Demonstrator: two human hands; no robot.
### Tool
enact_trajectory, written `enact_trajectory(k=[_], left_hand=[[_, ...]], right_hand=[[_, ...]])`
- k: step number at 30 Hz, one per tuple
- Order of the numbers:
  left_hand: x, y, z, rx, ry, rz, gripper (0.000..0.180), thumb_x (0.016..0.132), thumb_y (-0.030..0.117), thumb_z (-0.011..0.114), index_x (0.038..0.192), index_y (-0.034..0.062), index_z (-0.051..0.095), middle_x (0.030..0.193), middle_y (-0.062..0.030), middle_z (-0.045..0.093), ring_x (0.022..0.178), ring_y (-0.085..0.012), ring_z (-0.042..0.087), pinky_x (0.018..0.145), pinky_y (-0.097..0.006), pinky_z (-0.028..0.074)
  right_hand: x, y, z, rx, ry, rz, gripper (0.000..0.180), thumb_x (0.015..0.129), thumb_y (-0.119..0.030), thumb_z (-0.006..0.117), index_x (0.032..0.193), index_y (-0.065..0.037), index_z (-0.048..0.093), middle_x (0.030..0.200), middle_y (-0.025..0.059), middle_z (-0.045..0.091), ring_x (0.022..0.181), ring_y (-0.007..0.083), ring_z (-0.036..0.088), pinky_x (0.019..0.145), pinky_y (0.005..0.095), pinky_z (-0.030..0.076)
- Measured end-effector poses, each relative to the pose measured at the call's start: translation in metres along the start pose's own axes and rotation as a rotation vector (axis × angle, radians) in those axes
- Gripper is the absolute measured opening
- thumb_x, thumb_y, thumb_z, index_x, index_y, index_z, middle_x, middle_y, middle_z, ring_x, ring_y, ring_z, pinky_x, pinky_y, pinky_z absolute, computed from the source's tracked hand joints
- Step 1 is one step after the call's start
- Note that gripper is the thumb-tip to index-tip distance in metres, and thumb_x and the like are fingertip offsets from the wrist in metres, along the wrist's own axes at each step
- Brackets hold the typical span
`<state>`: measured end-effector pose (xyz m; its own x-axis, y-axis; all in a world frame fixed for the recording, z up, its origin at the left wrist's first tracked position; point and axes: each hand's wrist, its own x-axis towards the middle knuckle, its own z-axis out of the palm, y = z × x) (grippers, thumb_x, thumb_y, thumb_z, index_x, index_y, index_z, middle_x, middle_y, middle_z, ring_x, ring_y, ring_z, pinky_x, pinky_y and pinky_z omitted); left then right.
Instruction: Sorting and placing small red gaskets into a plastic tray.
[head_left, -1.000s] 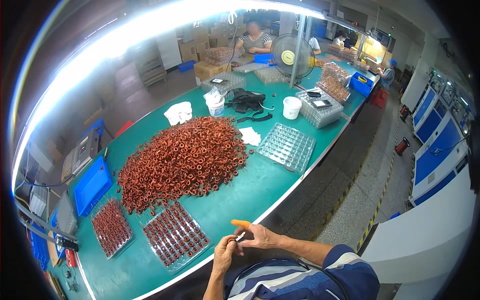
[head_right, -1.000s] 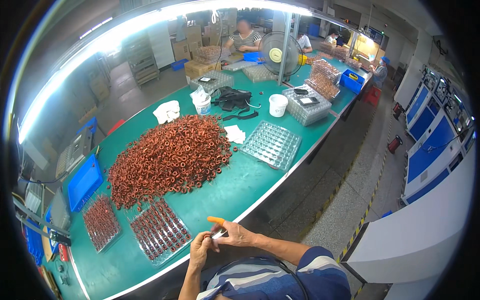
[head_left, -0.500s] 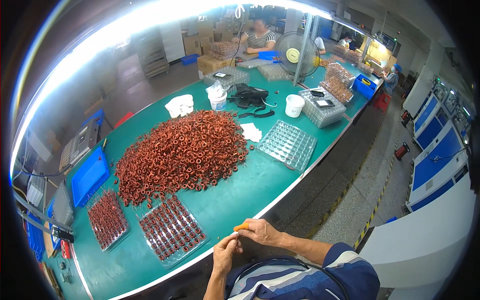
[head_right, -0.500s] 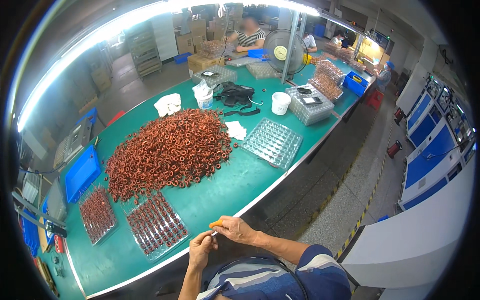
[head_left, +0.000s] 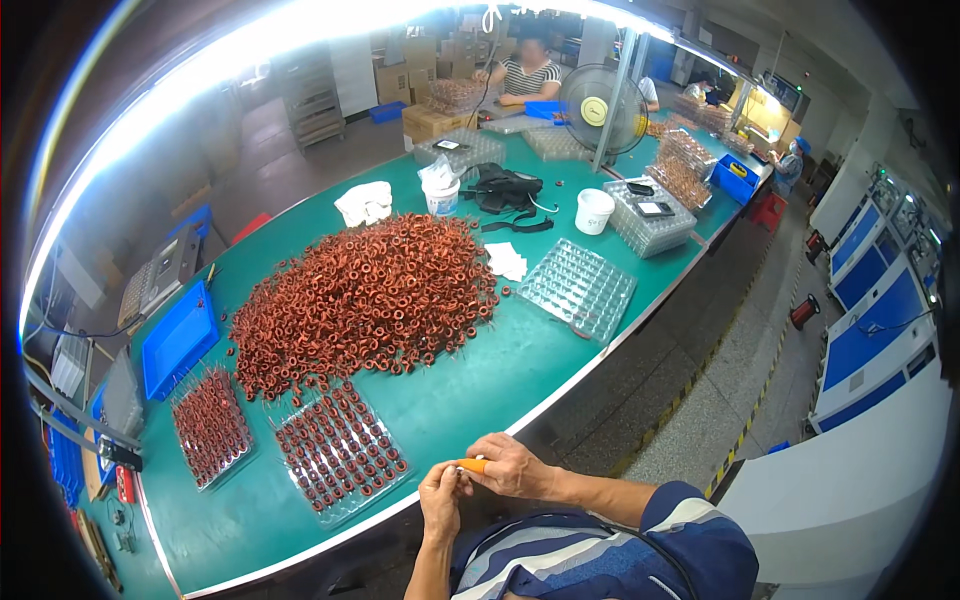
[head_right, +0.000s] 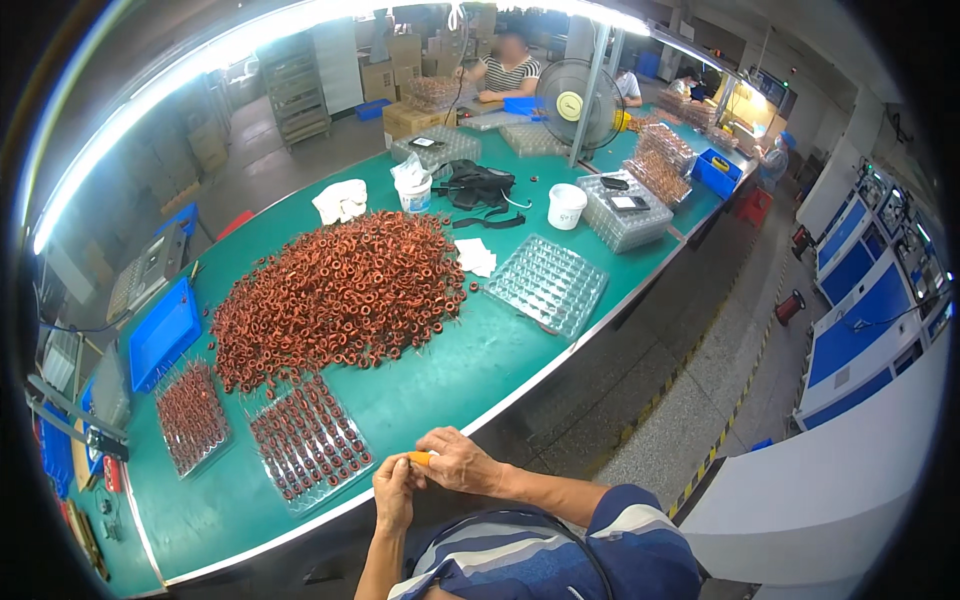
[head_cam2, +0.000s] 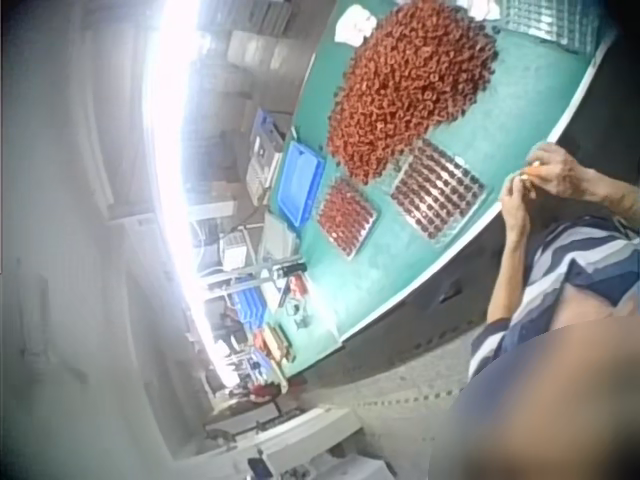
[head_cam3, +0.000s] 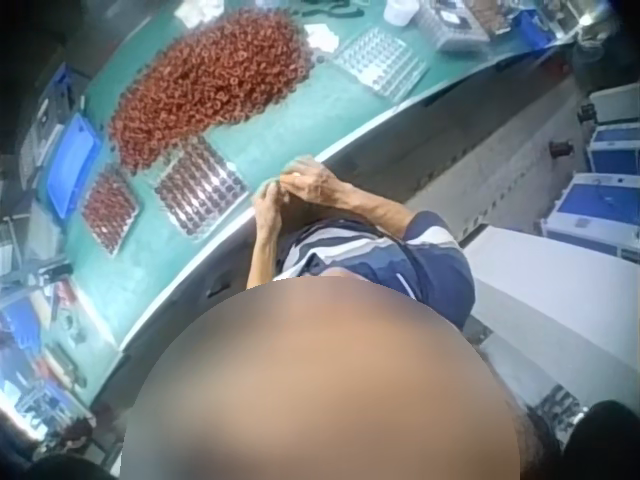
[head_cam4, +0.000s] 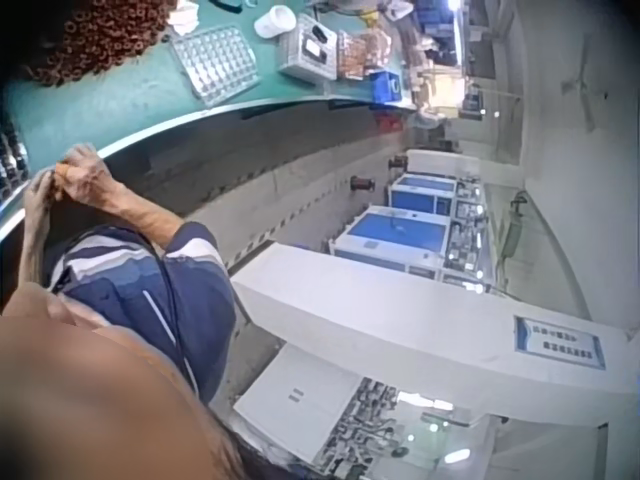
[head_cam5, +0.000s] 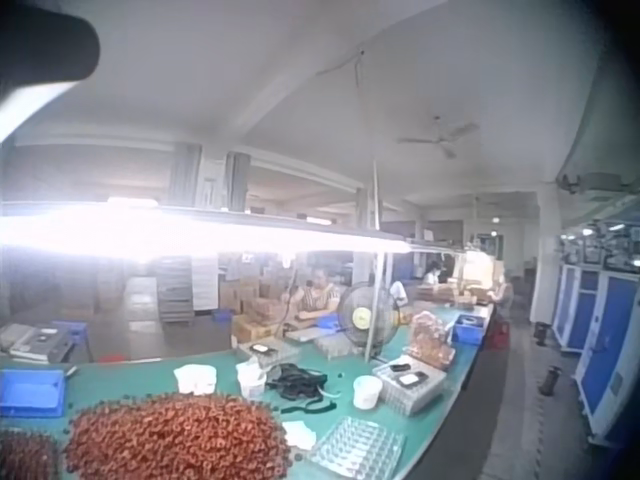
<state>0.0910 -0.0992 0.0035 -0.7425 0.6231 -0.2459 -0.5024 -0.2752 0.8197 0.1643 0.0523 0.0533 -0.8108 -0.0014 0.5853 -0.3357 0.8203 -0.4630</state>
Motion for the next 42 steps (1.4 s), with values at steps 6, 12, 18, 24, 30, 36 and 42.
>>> enact_trajectory(k=[6, 12, 18, 24, 30, 36, 42], left_hand=[[-0.012, 0.027, 0.015, -0.038, 0.102, 0.122, 0.019, 0.098, 0.019, 0.049, 0.092, 0.0025, 0.055, 0.069, -0.0039, 0.05, 0.057, -0.0117, 0.048, 0.049, -0.026, 0.042], [0.002, 0.034, 0.016, -0.05, -0.061, 0.101, 0.021, 0.099, 0.018, 0.047, 0.11, 0.0022, 0.054, 0.08, -0.0058, 0.054, 0.067, -0.0141, 0.054, 0.061, -0.024, 0.043], [-0.009, 0.031, -0.001, 0.05, -0.078, 0.144, 0.029, 0.094, 0.011, 0.056, 0.12, 0.0023, 0.049, 0.081, -0.005, 0.053, 0.07, -0.014, 0.054, 0.067, -0.026, 0.044], [-0.009, 0.02, 0.0, 0.06, -0.12, 0.099, 0.026, 0.095, 0.007, 0.054, 0.12, 0.0006, 0.05, 0.082, -0.0028, 0.053, 0.07, -0.0108, 0.055, 0.066, -0.023, 0.046], [-0.01, 0.02, 0.002, 0.383, 0.034, 0.222, 0.023, 0.093, 0.007, 0.056, 0.115, 0.0024, 0.055, 0.077, -0.0031, 0.059, 0.065, -0.0086, 0.056, 0.059, -0.023, 0.044], [-0.009, 0.024, -0.007, 0.337, -0.065, 0.186, 0.021, 0.093, 0.007, 0.056, 0.113, 0.0007, 0.054, 0.074, -0.0021, 0.057, 0.064, -0.0091, 0.056, 0.059, -0.022, 0.044], [-0.012, 0.013, -0.026, 0.271, -0.21, -0.035, 0.033, 0.101, 0.03, 0.046, 0.114, 0.0009, 0.054, 0.07, -0.0021, 0.055, 0.059, -0.0086, 0.054, 0.055, -0.022, 0.044]], right_hand=[[0.009, 0.0, 0.002, 0.389, 0.022, 0.417, 0.016, 0.082, -0.014, 0.07, 0.096, -0.006, 0.068, 0.101, 0.0094, 0.06, 0.092, 0.023, 0.061, 0.081, 0.0326, 0.05], [0.022, 0.013, 0.005, 0.819, 0.002, 0.888, 0.02, 0.094, -0.017, 0.056, 0.104, -0.003, 0.068, 0.09, -0.0014, 0.062, 0.081, 0.0053, 0.052, 0.077, 0.0207, 0.043], [-0.003, 0.023, 0.009, 0.986, -0.034, 0.839, 0.035, 0.093, -0.024, 0.062, 0.119, -0.001, 0.061, 0.094, 0.0034, 0.065, 0.084, 0.0088, 0.059, 0.077, 0.0226, 0.049], [-0.01, 0.018, 0.021, 0.759, -0.178, 0.767, 0.024, 0.095, -0.019, 0.058, 0.106, 0.001, 0.067, 0.084, 0.0045, 0.067, 0.073, 0.0099, 0.063, 0.066, 0.0234, 0.051], [0.004, -0.005, 0.015, 0.934, 0.026, 0.995, 0.029, 0.097, -0.022, 0.053, 0.096, 0.003, 0.068, 0.076, 0.006, 0.066, 0.059, 0.0106, 0.06, 0.057, 0.0224, 0.05], [0.01, 0.005, 0.018, 1.099, 0.001, 1.045, 0.027, 0.095, -0.025, 0.058, 0.1, 0.0, 0.067, 0.07, 0.0013, 0.061, 0.059, 0.0063, 0.054, 0.055, 0.0189, 0.044], [0.004, 0.008, 0.021, 0.927, -0.027, 0.924, 0.022, 0.092, -0.024, 0.064, 0.096, -0.003, 0.067, 0.068, -0.0007, 0.058, 0.058, 0.0049, 0.05, 0.053, 0.0188, 0.04]])
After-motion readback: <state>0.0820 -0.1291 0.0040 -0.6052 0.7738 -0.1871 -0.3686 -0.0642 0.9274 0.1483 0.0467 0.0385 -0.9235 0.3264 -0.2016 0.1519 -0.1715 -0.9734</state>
